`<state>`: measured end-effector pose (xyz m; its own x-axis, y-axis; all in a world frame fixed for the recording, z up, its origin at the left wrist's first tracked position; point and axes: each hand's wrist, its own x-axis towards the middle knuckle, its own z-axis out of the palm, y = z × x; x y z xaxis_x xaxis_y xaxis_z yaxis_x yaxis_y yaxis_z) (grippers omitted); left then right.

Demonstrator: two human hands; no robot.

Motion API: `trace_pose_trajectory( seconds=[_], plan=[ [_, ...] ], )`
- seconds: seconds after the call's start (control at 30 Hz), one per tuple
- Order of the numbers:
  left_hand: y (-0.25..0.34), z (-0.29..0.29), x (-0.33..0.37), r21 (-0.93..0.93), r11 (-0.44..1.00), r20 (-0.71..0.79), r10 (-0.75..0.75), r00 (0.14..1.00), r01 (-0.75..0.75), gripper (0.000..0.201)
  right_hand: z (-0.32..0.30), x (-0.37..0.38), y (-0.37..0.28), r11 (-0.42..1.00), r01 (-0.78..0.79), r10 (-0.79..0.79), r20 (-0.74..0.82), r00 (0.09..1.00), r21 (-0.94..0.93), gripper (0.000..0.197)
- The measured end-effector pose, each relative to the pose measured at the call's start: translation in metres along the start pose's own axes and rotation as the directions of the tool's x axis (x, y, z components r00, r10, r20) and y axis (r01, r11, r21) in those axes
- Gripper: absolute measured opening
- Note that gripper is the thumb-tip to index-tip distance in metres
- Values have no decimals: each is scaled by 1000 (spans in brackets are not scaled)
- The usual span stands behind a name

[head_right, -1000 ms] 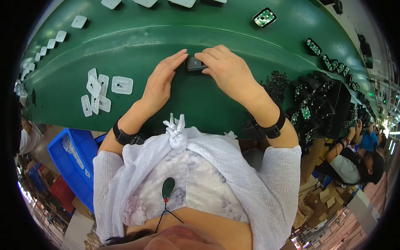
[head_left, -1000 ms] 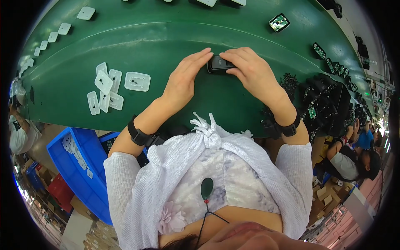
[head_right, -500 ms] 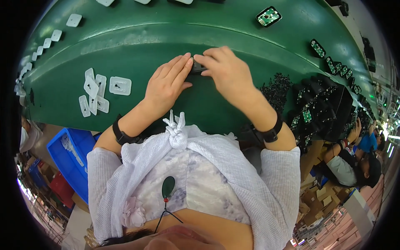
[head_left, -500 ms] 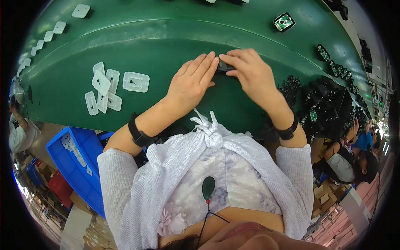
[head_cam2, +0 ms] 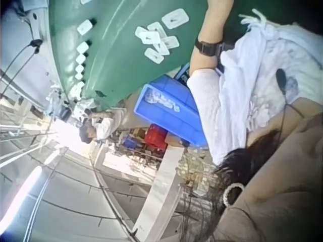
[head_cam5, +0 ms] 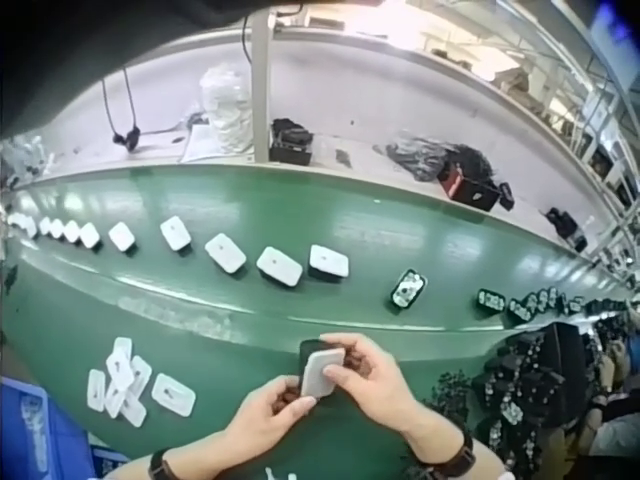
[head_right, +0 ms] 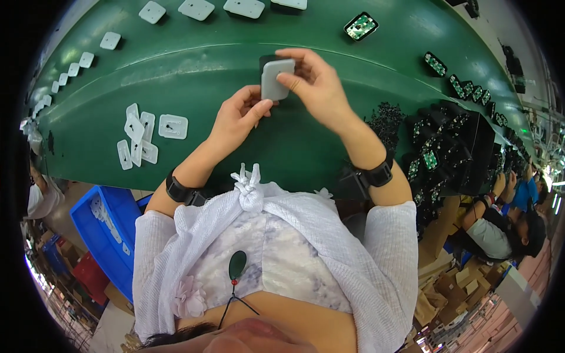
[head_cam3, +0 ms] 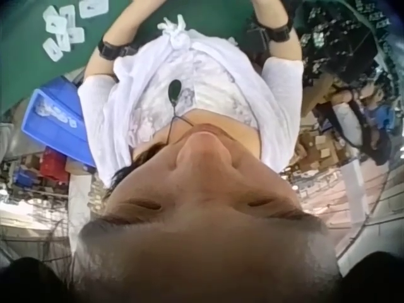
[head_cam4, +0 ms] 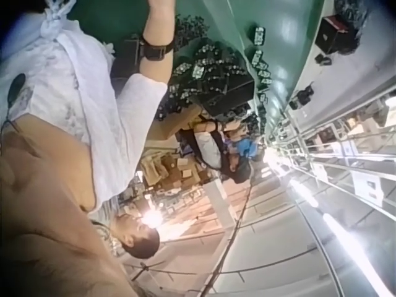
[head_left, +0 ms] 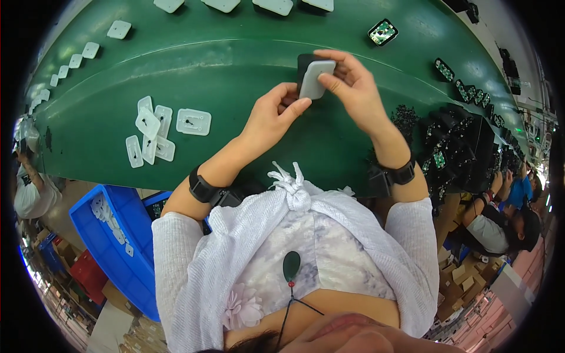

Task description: Assemble small electronic components by placing PCBs into plastic housings on a factory production line.

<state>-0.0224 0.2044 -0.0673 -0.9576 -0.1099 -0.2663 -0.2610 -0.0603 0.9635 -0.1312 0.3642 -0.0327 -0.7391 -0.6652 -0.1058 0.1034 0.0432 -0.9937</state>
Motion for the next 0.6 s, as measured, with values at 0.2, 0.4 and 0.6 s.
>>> trace_pose_trajectory(
  seconds=[0.2,0.4,0.6],
  plan=[
    [7,-27,-36,450,829,40,352,935,-331,36,-84,69,-10,692,225,-275,38,961,-686,40],
    [6,-64,-75,809,473,-9,603,798,-349,34,-131,132,-8,574,273,-60,292,954,-772,36],
    [-7,-101,-109,910,399,-188,634,750,-110,31,-141,151,-29,623,98,222,296,929,-776,37]
  ],
)
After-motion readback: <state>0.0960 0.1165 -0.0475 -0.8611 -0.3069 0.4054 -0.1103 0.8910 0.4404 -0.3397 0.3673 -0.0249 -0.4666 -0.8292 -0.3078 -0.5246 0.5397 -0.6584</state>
